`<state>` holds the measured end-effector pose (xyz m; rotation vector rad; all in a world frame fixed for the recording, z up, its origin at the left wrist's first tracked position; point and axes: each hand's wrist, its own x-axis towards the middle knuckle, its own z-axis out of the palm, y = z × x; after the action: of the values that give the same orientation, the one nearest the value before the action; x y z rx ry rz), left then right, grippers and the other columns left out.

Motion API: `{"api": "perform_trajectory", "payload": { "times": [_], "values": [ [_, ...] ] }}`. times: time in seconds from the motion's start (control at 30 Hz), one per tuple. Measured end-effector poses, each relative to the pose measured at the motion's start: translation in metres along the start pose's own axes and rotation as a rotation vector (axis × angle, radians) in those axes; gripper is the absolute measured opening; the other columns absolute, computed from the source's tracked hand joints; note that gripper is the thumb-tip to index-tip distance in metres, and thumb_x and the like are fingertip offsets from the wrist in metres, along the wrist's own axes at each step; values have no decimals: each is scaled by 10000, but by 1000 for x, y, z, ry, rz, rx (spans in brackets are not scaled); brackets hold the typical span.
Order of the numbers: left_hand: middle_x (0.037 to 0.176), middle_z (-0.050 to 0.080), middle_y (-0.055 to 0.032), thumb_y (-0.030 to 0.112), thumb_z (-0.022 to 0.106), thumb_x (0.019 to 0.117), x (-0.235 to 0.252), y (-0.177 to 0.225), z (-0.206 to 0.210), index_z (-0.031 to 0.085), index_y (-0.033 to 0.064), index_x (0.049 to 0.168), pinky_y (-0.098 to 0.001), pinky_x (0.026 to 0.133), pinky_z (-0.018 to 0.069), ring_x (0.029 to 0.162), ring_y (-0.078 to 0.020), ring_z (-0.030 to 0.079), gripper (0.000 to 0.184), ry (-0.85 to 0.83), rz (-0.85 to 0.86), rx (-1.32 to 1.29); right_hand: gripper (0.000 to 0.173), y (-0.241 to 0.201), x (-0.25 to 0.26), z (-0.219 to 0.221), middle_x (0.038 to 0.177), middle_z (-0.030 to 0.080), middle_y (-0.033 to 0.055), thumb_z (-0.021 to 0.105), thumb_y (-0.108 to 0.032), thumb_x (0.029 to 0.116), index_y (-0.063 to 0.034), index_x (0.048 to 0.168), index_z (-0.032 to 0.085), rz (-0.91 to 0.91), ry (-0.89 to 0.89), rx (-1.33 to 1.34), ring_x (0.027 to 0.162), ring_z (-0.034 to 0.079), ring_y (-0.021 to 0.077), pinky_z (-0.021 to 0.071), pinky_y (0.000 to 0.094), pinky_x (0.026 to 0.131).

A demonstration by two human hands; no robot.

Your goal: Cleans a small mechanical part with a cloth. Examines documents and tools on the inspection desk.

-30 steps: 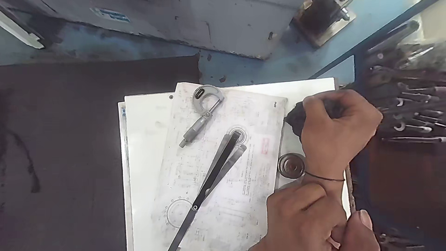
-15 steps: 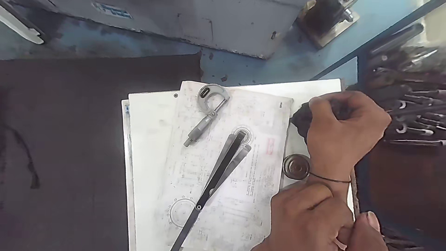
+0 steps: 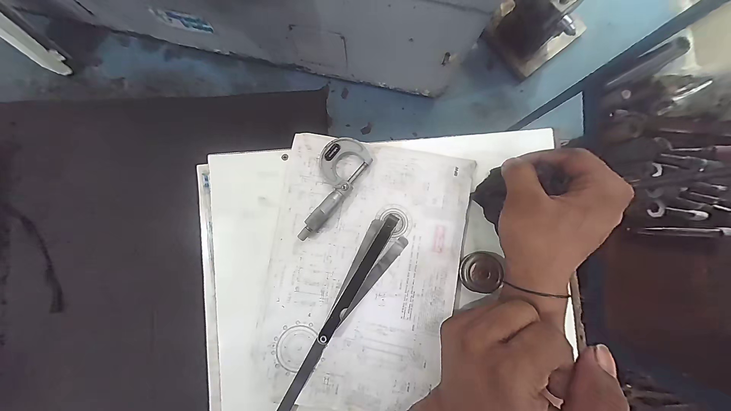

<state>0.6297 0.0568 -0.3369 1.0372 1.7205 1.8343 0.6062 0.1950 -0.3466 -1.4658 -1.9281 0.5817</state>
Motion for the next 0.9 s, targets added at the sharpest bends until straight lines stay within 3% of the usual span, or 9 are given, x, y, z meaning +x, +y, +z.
{"api": "perform_trajectory", "payload": {
  "times": [0.3,0.7,0.9],
  "values": [
    [582,418,-11,146,622,908,0,-1,1,472,69,583,-226,470,357,526,-90,436,366,2,12,4,82,1,1,1,731,603,-118,669,-248,897,-184,863,708,-6,6,21,645,538,-50,409,196,602],
    [585,414,-9,147,623,914,1,0,0,474,67,587,-225,469,352,529,-85,432,368,-4,-2,-4,96,1,1,0,732,606,-99,666,-266,901,-184,876,709,8,-7,-8,651,545,-18,416,245,618],
    [585,417,-12,127,637,903,0,0,-1,483,62,585,-226,473,352,530,-88,429,359,3,-9,-30,94,0,0,0,759,613,-105,670,-260,904,-180,884,715,-6,-7,-11,675,547,-36,417,213,636]
  ]
}}
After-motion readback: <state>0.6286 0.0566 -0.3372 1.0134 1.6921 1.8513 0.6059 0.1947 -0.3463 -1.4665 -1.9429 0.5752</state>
